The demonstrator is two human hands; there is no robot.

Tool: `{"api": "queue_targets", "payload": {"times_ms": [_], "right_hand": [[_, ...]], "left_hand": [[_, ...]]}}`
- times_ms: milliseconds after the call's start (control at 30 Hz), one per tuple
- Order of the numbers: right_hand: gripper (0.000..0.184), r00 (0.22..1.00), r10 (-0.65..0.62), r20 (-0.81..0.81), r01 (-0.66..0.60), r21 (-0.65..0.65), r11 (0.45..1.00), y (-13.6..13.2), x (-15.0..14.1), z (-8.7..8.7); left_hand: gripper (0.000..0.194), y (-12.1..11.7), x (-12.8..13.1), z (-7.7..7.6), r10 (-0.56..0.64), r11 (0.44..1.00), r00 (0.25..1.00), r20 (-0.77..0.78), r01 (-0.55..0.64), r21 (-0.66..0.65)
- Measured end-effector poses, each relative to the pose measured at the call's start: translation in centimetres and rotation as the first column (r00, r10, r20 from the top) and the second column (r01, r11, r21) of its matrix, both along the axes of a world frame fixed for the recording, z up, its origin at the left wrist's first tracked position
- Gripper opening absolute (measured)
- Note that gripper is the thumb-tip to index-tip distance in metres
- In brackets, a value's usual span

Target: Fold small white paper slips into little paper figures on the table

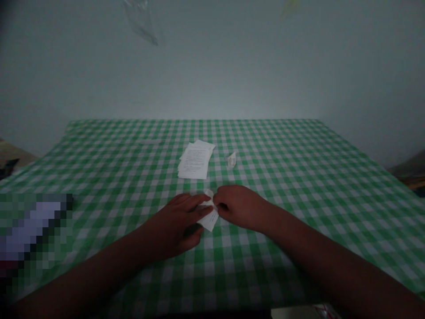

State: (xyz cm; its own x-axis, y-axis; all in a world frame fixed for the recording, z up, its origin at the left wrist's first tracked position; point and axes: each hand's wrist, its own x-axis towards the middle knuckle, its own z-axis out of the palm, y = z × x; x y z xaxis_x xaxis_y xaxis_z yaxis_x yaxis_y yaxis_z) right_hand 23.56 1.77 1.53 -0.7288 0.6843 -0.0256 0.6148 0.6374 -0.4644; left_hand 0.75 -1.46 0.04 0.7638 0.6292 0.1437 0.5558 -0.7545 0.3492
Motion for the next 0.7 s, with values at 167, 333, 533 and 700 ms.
{"api": "queue_targets", "payload": {"times_ms": [167, 333, 533, 700], "right_hand": [[0.015, 0.999, -0.052, 0.001, 0.051, 0.095, 0.994, 1.1, -0.3, -1.0], [0.020, 0.996, -0.094, 0.008, 0.092, 0.143, 0.986, 1.5, -0.7, -1.3], [0.019, 0.993, -0.118, 0.006, 0.116, 0.119, 0.986, 1.6, -0.9, -1.4], [0.020, 0.990, -0.141, 0.013, 0.138, 0.121, 0.983, 1.7, -1.0, -1.4]], "left_hand": [[0.048, 0.0, 0.0, 0.0, 0.000, 1.000, 1.000, -0.006, 0.000, -0.007], [0.047, -0.1, -0.1, 0.0, 0.004, 1.000, 1.000, -0.001, -0.004, -0.007], [0.047, 0.0, -0.1, -0.3, 0.009, 1.000, 1.000, -0.015, -0.009, -0.011], [0.047, 0.0, 0.0, -0.1, 0.020, 0.999, 0.999, -0.030, -0.020, -0.028]]}}
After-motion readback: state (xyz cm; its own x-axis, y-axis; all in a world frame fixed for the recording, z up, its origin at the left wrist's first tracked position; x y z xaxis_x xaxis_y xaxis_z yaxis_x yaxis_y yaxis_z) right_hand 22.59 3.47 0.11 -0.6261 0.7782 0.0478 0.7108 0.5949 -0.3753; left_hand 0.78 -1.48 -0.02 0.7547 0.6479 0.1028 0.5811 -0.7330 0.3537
